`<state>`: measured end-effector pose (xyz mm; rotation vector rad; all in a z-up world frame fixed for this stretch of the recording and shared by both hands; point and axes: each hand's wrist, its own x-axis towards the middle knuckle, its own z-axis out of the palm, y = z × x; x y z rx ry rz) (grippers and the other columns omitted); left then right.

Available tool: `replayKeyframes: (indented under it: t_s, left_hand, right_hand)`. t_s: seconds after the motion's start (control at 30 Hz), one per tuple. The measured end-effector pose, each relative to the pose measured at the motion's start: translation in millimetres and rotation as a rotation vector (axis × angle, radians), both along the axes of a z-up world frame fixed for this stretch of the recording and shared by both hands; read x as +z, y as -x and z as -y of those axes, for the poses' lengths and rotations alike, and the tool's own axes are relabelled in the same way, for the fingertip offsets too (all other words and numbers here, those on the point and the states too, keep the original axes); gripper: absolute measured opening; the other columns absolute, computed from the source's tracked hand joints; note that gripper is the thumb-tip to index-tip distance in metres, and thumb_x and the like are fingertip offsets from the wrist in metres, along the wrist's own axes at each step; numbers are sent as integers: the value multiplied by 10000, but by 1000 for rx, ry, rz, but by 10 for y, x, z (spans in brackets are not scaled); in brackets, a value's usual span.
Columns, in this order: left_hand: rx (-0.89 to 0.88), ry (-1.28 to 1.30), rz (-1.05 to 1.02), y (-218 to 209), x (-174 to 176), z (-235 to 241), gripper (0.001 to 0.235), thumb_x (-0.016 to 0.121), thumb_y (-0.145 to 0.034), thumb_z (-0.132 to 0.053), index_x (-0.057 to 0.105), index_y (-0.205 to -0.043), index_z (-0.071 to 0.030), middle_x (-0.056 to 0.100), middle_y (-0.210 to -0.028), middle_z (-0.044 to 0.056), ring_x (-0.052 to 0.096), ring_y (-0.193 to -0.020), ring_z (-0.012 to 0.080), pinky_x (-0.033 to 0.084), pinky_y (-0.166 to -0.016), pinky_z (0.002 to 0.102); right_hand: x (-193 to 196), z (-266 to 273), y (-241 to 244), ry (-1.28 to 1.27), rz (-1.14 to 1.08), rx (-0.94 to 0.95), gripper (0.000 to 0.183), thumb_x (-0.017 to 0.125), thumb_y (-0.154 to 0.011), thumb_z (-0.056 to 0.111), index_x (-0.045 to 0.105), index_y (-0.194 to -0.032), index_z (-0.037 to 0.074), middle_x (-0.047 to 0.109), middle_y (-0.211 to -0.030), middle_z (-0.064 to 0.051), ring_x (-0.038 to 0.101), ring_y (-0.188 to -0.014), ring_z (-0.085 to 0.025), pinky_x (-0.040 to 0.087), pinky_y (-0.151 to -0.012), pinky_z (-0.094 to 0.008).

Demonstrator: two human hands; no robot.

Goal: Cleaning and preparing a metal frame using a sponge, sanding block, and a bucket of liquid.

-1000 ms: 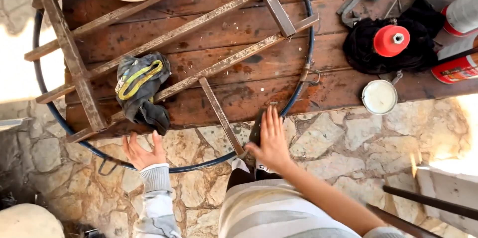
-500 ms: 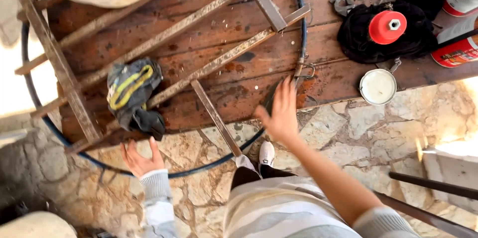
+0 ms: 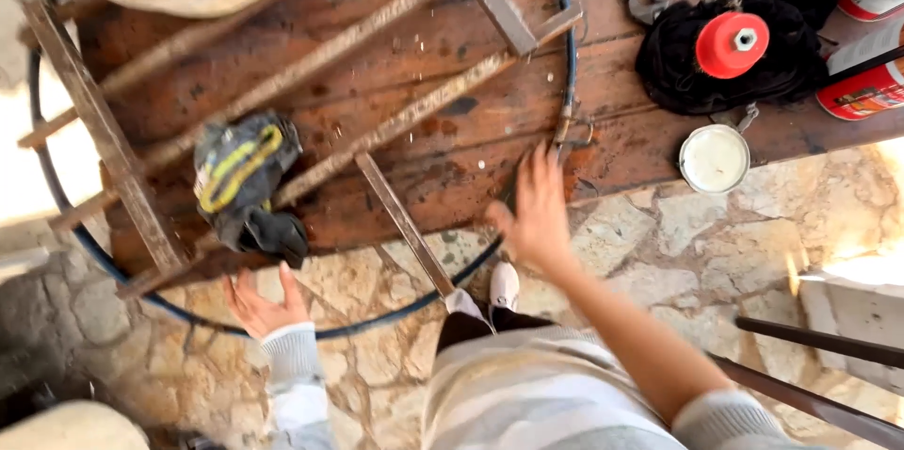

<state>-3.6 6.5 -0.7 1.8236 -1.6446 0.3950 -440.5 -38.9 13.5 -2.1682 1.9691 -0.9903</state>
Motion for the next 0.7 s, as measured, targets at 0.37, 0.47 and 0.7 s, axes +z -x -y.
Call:
replayKeyframes:
  t_s: [0.37,0.47,0.7]
  left_hand:
    - [48,-24,-29,-25,-49,-14,586,761,-969,-481,620,-1269,2,694,-1256,206,562,-1319,394,448,-1098,495]
    - [57,-26,-61,2,-17,17,600,755,-971,-498,604,-1287,-10,684,-1285,192,546,-1331,391,435,-1099,504]
    - [36,-48,-32,24,-55,30,643,770,-943,-522,600,-1302,-17,675,-1300,191,540,-1336,401,421,-1095,521]
  right_hand:
    - [103,-357,328,-373,-466,393,1324,381,-727,978,274,-1573,-34,245,-1645,-277,179,-1547,-418,89,-1281,-519]
    - [126,-624,-65,-643,-650,577,1334,220,-772,1034,212,-1573,-32,153,-1665,-264,81,-1565,-392,5,-1282,-497]
    - [-270,-477,597,-50,-535,762,1198,354,-790,921,373,-1510,-37,351,-1617,-249,321,-1519,-367,201,-1300,-462]
